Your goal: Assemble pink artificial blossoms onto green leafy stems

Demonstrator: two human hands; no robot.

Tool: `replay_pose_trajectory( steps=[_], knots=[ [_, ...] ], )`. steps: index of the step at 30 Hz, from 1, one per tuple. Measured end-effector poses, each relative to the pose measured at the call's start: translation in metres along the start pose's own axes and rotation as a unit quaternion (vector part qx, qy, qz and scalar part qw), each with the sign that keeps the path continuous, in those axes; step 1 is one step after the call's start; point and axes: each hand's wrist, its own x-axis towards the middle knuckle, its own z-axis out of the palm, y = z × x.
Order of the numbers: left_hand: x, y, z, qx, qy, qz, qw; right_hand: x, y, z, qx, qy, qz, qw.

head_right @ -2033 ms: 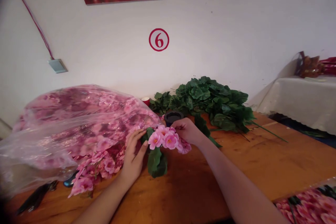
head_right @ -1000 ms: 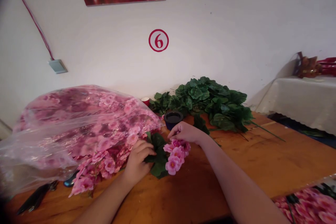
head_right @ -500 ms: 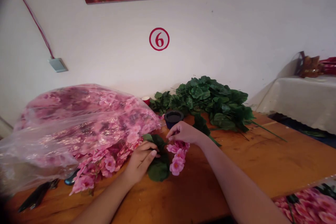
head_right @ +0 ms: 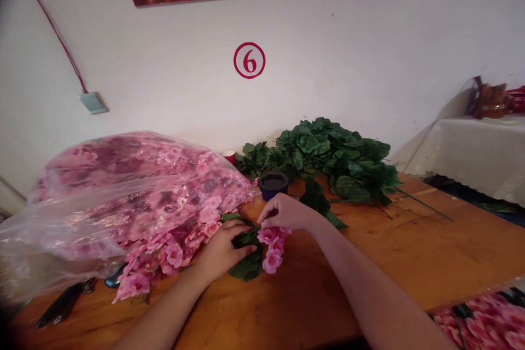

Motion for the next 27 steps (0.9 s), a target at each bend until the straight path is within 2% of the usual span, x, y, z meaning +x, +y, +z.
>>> replay_pose_trajectory(
  steps=[10,13,18,21,27],
  knots=[
    [0.001,0.001,-0.003,0.031,-0.026,-0.007,0.999,0.002,-0.001,0.007,-0.02,-0.022,-0.005,1.0],
    [0.001,-0.002,-0.002,0.007,-0.022,-0.033,0.999,0.002,-0.002,0.009,-0.014,-0.028,-0.009,0.999],
    [-0.001,-0.007,0.004,-0.085,-0.023,-0.118,0.989,0.002,-0.002,0.011,-0.006,-0.028,0.012,0.999],
    [-0.001,-0.01,0.007,-0.148,-0.02,-0.148,0.978,0.003,-0.001,0.012,-0.005,-0.031,0.017,0.999],
    [0.004,-0.011,0.003,-0.334,-0.008,-0.185,0.924,0.005,0.0,0.013,-0.009,-0.02,0.023,0.999]
  ],
)
